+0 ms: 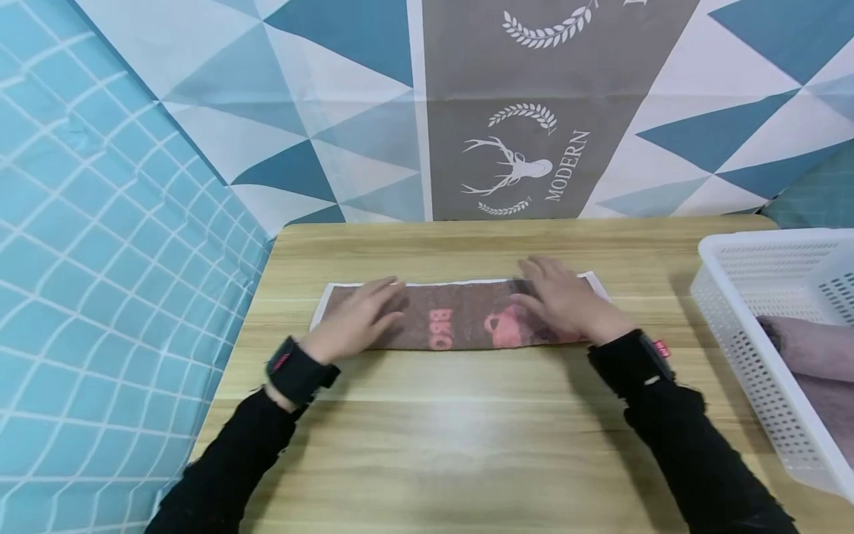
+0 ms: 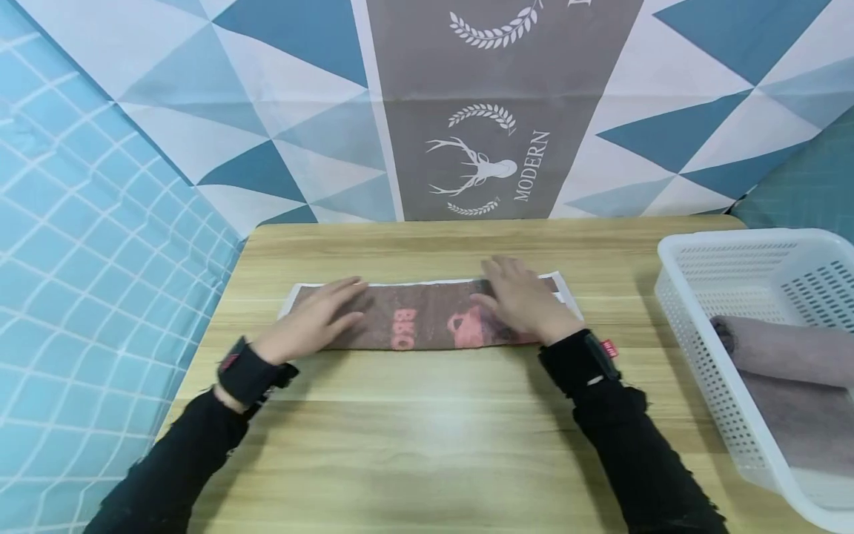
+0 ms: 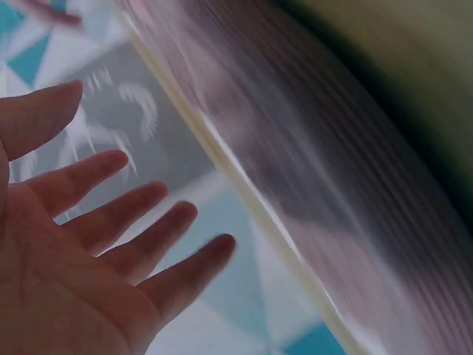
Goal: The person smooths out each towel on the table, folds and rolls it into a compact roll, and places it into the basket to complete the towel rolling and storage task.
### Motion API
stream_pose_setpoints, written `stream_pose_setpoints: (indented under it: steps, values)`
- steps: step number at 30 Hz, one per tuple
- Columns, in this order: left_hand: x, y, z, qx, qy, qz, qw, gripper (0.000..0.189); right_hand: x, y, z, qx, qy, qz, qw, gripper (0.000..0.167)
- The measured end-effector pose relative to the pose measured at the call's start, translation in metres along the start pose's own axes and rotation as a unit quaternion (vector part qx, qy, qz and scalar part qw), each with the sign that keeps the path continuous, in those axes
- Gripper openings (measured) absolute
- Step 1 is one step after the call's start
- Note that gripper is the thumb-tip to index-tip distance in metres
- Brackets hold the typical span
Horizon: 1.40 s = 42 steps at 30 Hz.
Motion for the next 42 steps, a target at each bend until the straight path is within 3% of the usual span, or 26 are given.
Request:
stream_pose_setpoints:
  steps: [3,5,9,16,22,29,34,42]
  values:
    - [-0.03,-0.01,-0.021,0.015,-0.014,-0.051,0.9985,0.051,0.033,-0.018,-0.027,0.001,0.008,0.035,0.9994,0.074]
    - [-0.043,-0.012,-0.034,0.028,-0.045,-0.083,0.9951,0.048,0.05,-0.025,-0.049,0.023,0.009,0.043,0.9988,0.074]
    - [-0.05,-0.006,-0.049,0.048,-0.108,-0.108,0.9872,0.044,0.062,-0.027,-0.074,0.037,0.013,0.04,0.9984,0.069]
    - [-0.018,0.007,-0.038,0.048,-0.123,-0.033,0.9907,0.046,0.034,0.001,-0.058,0.037,-0.007,0.032,0.9988,0.059]
    - [0.017,0.026,-0.022,0.004,-0.106,0.005,0.9943,0.05,0.004,0.041,-0.045,0.041,-0.029,-0.004,0.9987,0.061]
    - [0.053,0.045,-0.009,-0.009,-0.076,0.07,0.9946,0.05,-0.023,0.078,-0.039,0.002,-0.043,-0.033,0.9985,0.063]
    - [0.064,0.059,-0.001,-0.016,-0.067,0.092,0.9934,0.044,-0.031,0.094,-0.033,0.007,-0.067,-0.05,0.9965,0.063]
    - [0.065,0.067,0.005,0.0,-0.063,0.078,0.995,0.052,-0.038,0.099,-0.026,0.005,-0.045,-0.056,0.9974,0.059]
Point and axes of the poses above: each hand's wrist, its own y-axis away from the middle knuckle, its own z-axis out of the back of the hand, x = y × z, the point moved 5 cm from there along -y, towards the middle knuckle, and after that the axes turned 13 degrees about z, right-handed, at the moved point
